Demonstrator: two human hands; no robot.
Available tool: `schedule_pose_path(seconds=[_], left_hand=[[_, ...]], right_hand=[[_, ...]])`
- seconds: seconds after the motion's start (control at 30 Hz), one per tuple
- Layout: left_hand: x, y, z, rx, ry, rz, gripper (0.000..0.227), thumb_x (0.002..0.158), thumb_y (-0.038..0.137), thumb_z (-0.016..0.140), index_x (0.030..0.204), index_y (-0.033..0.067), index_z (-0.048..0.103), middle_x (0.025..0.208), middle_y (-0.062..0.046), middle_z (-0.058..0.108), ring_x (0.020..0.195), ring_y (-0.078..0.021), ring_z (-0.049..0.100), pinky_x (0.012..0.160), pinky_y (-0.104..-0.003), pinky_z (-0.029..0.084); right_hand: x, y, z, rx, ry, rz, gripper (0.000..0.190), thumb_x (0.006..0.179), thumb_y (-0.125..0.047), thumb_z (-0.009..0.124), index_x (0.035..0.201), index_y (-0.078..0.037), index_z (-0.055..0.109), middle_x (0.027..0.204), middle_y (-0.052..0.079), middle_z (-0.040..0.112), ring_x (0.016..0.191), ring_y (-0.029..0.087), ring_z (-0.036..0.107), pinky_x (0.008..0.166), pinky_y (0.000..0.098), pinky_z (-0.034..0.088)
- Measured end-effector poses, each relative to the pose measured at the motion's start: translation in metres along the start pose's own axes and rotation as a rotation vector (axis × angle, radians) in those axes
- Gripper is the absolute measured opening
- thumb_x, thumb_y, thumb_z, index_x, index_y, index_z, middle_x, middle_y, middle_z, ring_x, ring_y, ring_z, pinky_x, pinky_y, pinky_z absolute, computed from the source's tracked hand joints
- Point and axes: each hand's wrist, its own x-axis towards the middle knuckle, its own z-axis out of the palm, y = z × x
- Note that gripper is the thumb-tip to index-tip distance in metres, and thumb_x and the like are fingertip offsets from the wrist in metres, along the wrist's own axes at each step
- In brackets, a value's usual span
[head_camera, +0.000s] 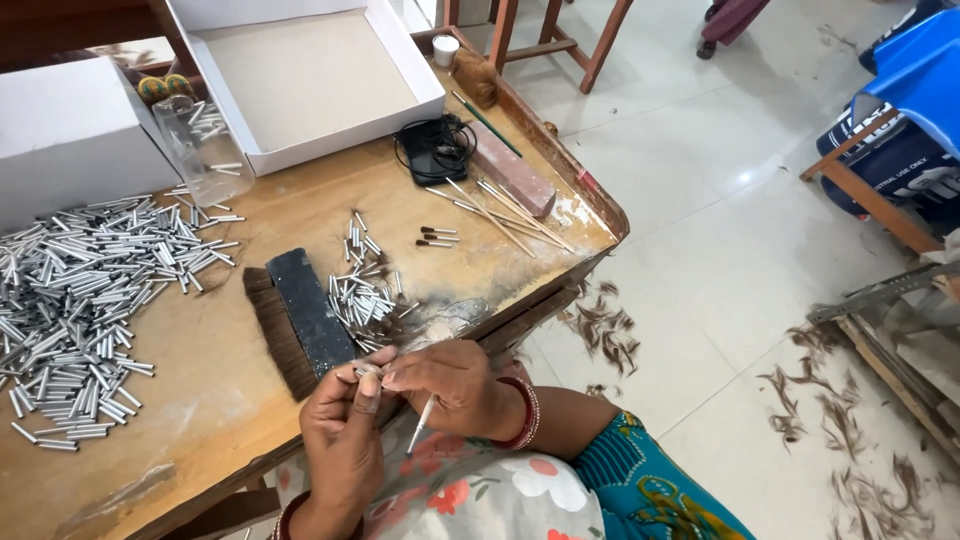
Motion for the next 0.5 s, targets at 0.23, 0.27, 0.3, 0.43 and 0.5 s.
schedule_pose_path(seconds=[0.23, 0.27, 0.3, 0.43, 0.5], left_hand=[[0.006, 0.006, 0.004, -0.039, 0.037, -0.064, 0.013, 0.1, 0.008, 0.062, 0.106, -0.0033, 0.066, 0.127, -0.021, 0.07, 0.102, -0.0174, 0.068, 0.094, -0.036, 0.056], [0.006, 0.003, 0.003, -0.01, 0.034, -0.03, 0.013, 0.101, 0.008, 0.062, 0.106, -0.0039, 0.066, 0.127, -0.021, 0.07, 0.103, -0.0167, 0.068, 0.094, -0.035, 0.056], [0.006, 0.0, 0.002, 0.018, 0.031, 0.005, 0.013, 0.102, 0.008, 0.062, 0.106, -0.0044, 0.066, 0.127, -0.021, 0.07, 0.103, -0.0161, 0.068, 0.095, -0.034, 0.056], [0.002, 0.003, 0.001, 0.051, 0.078, 0.016, 0.012, 0.101, 0.006, 0.062, 0.106, -0.0043, 0.067, 0.124, -0.021, 0.071, 0.101, -0.0159, 0.068, 0.091, -0.033, 0.056], [0.0, 0.017, 0.002, 0.372, 0.012, 0.287, 0.011, 0.102, 0.004, 0.064, 0.109, -0.0037, 0.067, 0.126, -0.021, 0.07, 0.104, -0.0156, 0.068, 0.095, -0.031, 0.056]], right_hand=[[0.013, 0.003, 0.001, -0.109, -0.045, -0.139, 0.021, 0.083, 0.002, 0.078, 0.102, -0.005, 0.073, 0.1, 0.013, 0.077, 0.077, 0.026, 0.074, 0.062, 0.0353, 0.055], [0.011, 0.002, 0.004, -0.075, 0.005, -0.104, 0.02, 0.085, 0.003, 0.076, 0.102, -0.006, 0.071, 0.1, 0.012, 0.077, 0.081, 0.026, 0.076, 0.065, 0.0347, 0.058], [0.009, 0.002, 0.008, -0.041, 0.055, -0.069, 0.02, 0.088, 0.005, 0.074, 0.103, -0.007, 0.068, 0.101, 0.012, 0.076, 0.085, 0.026, 0.077, 0.069, 0.0343, 0.061], [0.005, 0.01, 0.009, -0.016, 0.106, -0.018, 0.021, 0.089, 0.008, 0.071, 0.102, -0.007, 0.068, 0.096, 0.009, 0.075, 0.084, 0.026, 0.078, 0.07, 0.0339, 0.062], [0.007, 0.015, 0.003, -0.001, 0.013, -0.057, 0.017, 0.095, 0.003, 0.074, 0.106, -0.007, 0.067, 0.1, 0.008, 0.074, 0.087, 0.024, 0.077, 0.074, 0.0331, 0.062]])
